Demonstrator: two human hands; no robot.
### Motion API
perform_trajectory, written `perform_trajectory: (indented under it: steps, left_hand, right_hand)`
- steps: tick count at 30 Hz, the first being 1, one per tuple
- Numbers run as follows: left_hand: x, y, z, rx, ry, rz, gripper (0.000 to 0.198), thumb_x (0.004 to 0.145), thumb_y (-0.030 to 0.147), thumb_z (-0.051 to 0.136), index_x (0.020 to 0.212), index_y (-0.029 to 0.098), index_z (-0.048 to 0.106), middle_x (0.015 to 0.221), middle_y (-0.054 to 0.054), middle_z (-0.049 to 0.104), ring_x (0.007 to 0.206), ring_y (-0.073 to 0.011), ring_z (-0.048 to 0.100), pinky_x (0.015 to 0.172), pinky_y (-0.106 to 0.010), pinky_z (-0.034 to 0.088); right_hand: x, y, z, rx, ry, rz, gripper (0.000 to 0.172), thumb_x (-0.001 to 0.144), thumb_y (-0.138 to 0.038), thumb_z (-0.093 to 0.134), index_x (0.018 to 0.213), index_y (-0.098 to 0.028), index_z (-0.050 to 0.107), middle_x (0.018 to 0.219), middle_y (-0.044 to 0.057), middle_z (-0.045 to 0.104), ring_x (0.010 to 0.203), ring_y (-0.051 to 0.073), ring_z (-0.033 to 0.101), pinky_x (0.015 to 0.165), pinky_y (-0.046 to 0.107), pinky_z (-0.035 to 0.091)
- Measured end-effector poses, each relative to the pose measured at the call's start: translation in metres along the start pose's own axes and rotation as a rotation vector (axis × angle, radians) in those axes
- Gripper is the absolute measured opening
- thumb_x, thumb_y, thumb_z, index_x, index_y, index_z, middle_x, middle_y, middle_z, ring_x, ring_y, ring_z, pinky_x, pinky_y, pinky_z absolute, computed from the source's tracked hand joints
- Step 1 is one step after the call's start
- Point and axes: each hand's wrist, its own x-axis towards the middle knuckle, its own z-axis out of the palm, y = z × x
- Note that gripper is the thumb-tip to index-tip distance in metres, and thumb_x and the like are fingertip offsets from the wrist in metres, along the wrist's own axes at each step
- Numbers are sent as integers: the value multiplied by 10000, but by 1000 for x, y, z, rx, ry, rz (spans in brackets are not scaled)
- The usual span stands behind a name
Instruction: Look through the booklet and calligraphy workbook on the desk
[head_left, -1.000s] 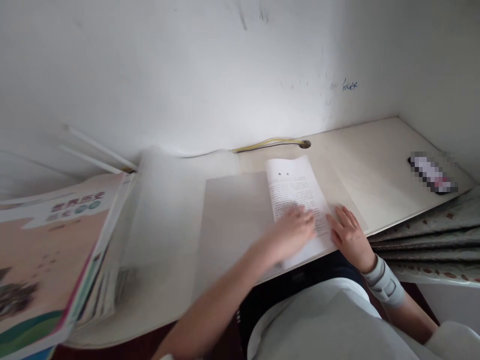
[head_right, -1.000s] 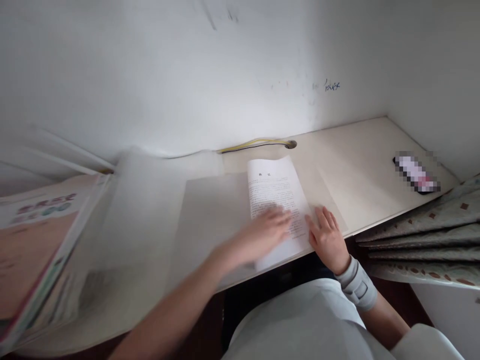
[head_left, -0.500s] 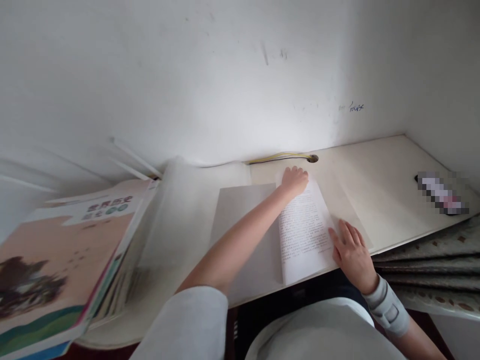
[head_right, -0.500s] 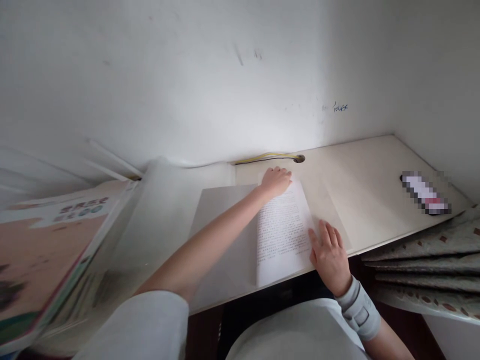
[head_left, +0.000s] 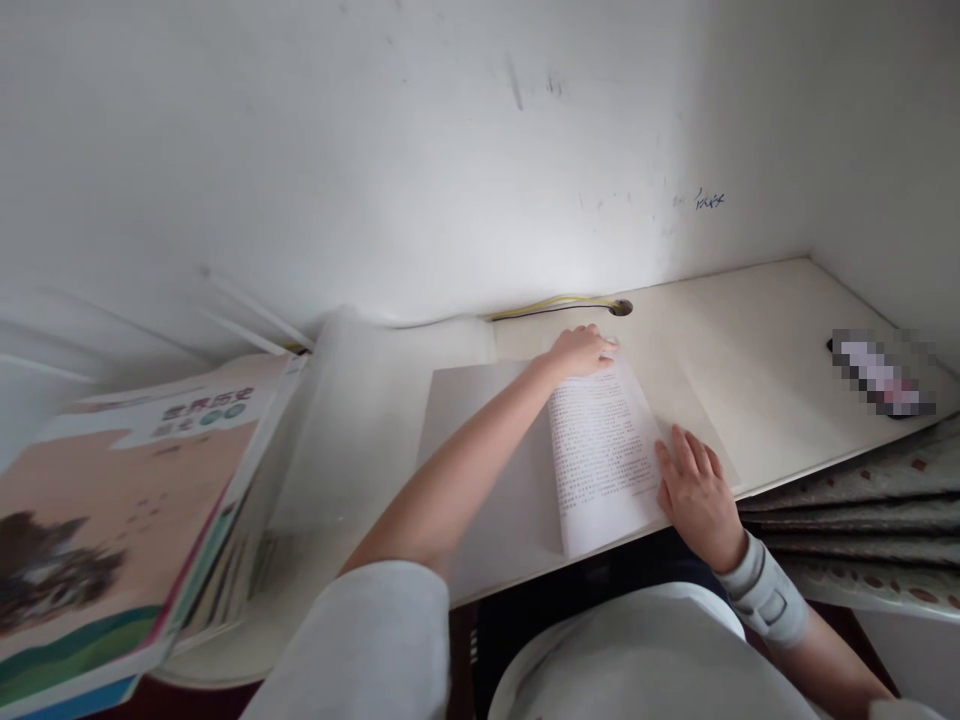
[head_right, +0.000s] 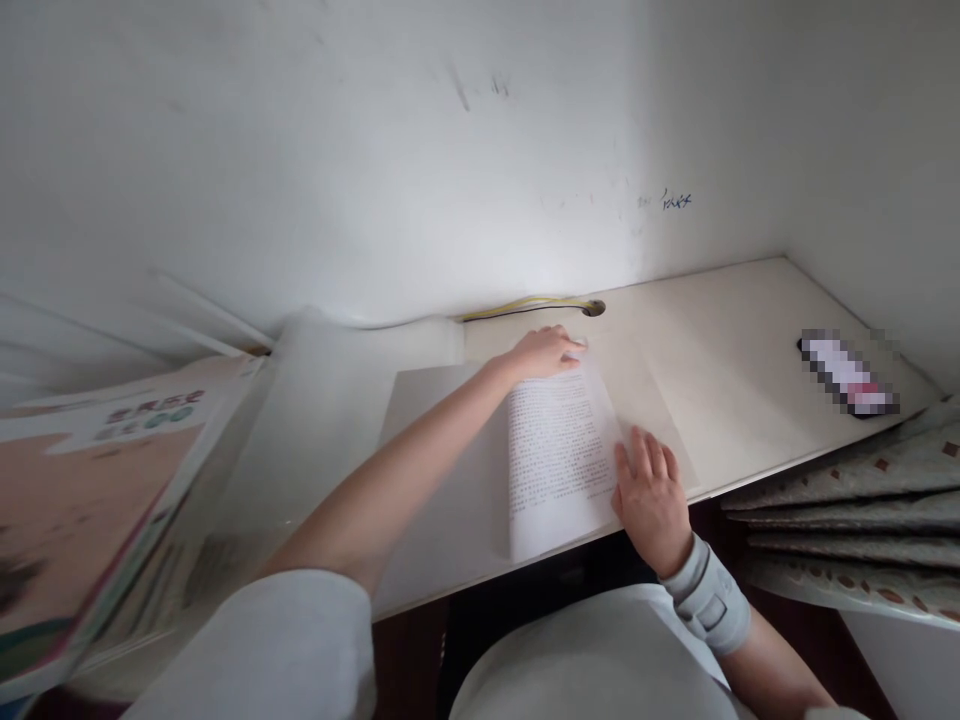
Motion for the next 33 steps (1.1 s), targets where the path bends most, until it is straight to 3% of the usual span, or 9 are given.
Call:
perform_trajectory:
  steps: [5, 10, 14, 21, 28, 33]
  left_hand:
    - [1, -2, 10, -53, 14, 14, 416, 832, 416, 470, 1241, 358, 511, 1145, -61, 540, 1042, -240, 493, 870, -350, 387]
    - [0, -3, 13, -80, 25, 23, 421, 830, 389, 476, 1244, 329, 521, 1161, -87, 517, 1062, -253, 494, 870, -346, 391]
    - [-1, -4, 14, -92, 30, 20, 439, 830, 392, 469, 1260, 315, 513, 1136, -93, 522, 1039, -254, 511, 865, -341, 393]
    - [-1, -7, 12, -99, 42, 56, 446, 844, 374, 438, 1281, 296, 484, 1075, -95, 546, 966, -241, 552, 808, -332, 409]
    - [14, 6, 13, -96, 99, 68, 361, 853, 222, 430, 1170, 306, 580, 1018, -59, 568, 911, -186, 574, 783, -289, 420]
    - [2, 12, 6, -55, 209, -12, 369, 879, 161, 370, 1174, 205, 586, 1179, -127, 527, 1128, -251, 474, 940, -386, 358]
  right_hand:
    - [53, -10, -9, -38, -192, -3, 433, 892, -136, 301, 1263, -168, 521, 1408, 153, 403, 1184, 333, 462, 814, 461, 462]
    - [136, -16, -14, -6, -396, 98, 503, 866, -88, 254, 1343, -9, 394, 1424, 288, 277, 1084, 363, 543, 686, 482, 509]
    - [174, -16, -13, -26, -473, 127, 527, 867, -105, 281, 1350, 108, 288, 1361, 393, 279, 1032, 377, 577, 676, 489, 511]
    - [171, -13, -4, -44, -375, 109, 506, 867, -30, 222, 1352, 96, 293, 1367, 367, 307, 1014, 317, 597, 730, 417, 506]
    - [173, -12, 2, 0, -294, 104, 475, 897, -83, 221, 1328, 26, 390, 1373, 295, 371, 1163, 338, 471, 773, 447, 485]
    - [148, -1, -1, 35, -341, -6, 459, 925, -203, 270, 1367, -135, 375, 1416, 200, 359, 1243, 325, 387, 882, 494, 421]
